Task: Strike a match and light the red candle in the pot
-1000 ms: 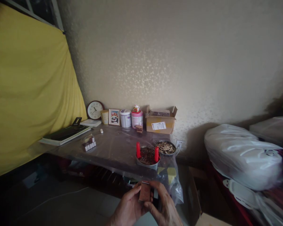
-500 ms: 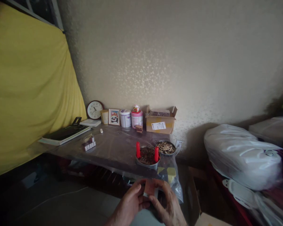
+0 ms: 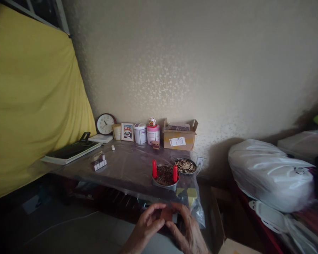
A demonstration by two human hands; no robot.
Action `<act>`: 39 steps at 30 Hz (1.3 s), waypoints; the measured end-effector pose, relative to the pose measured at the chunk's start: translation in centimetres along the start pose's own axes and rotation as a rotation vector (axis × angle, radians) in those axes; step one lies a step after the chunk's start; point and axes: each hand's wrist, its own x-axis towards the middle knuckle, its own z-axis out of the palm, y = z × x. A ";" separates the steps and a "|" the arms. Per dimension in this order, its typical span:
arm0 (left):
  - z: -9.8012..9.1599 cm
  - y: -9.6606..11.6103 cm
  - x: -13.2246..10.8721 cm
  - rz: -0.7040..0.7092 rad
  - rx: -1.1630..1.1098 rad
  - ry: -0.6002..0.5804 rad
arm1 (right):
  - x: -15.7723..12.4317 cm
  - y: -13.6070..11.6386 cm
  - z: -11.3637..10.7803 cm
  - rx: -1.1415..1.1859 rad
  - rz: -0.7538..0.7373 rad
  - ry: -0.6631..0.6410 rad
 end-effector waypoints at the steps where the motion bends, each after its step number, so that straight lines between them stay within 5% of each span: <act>1: 0.0 0.1 0.0 -0.006 0.009 0.014 | 0.0 0.0 0.0 0.001 0.003 0.001; 26: 0.6 -0.4 0.3 -0.074 -0.026 0.057 | 0.0 0.0 -0.2 0.019 0.041 0.052; 39: -0.1 -1.5 0.7 -0.079 -0.198 0.203 | 1.4 0.1 -0.9 0.609 0.378 0.216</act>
